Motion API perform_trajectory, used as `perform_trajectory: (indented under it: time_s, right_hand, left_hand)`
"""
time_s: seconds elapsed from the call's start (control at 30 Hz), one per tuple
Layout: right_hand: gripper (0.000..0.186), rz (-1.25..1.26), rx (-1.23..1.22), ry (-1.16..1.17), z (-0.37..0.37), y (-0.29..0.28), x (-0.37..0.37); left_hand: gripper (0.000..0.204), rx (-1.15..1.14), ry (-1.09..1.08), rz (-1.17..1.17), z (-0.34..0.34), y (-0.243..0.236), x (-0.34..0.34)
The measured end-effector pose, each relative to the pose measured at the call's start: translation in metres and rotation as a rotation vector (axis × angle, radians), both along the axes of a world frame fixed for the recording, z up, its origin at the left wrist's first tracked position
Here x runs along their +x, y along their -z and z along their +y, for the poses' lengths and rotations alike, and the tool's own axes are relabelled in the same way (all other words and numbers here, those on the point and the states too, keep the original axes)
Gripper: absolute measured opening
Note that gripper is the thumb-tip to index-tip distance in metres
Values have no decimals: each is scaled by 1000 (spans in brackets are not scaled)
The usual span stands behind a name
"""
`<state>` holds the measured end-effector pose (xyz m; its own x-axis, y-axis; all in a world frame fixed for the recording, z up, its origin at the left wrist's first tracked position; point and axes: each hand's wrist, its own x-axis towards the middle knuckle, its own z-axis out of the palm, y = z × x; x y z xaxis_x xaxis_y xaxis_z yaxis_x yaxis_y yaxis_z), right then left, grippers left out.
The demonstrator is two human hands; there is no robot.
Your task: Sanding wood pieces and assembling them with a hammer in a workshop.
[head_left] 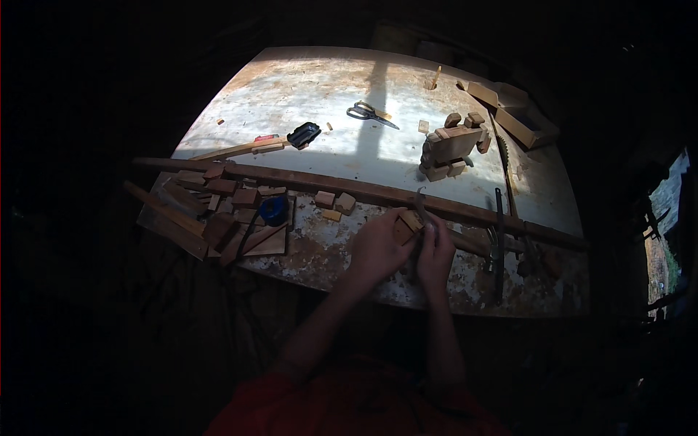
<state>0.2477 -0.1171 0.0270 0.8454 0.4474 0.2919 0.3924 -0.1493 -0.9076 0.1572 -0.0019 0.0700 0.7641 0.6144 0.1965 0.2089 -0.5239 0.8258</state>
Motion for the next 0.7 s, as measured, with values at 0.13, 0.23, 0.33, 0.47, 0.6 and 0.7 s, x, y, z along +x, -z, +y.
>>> perform_trajectory:
  time_s: [0.13, 0.23, 0.33, 0.47, 0.6, 0.7]
  right_hand:
    - [38, -119, 70, -97, 1, -19, -16]
    - [38, -80, 96, -131, 9, -5, -4]
    - [39, -70, 90, -198, 19, -16, -12]
    - [38, -299, 170, -323, 33, -9, -13]
    - [36, -227, 50, -317, 57, 3, -13]
    - [32, -475, 130, -422, 55, -7, -42]
  left_hand:
    - [64, -79, 47, -61, 8, 6, -10]
    - [75, -141, 47, -120, 5, 7, -20]
    - [81, -254, 177, -252, 15, 30, -24]
    - [83, -371, 210, -344, 30, 38, -32]
    - [63, -476, 31, -332, 39, 39, -44]
    - [48, -528, -4, -345, 55, 52, -51]
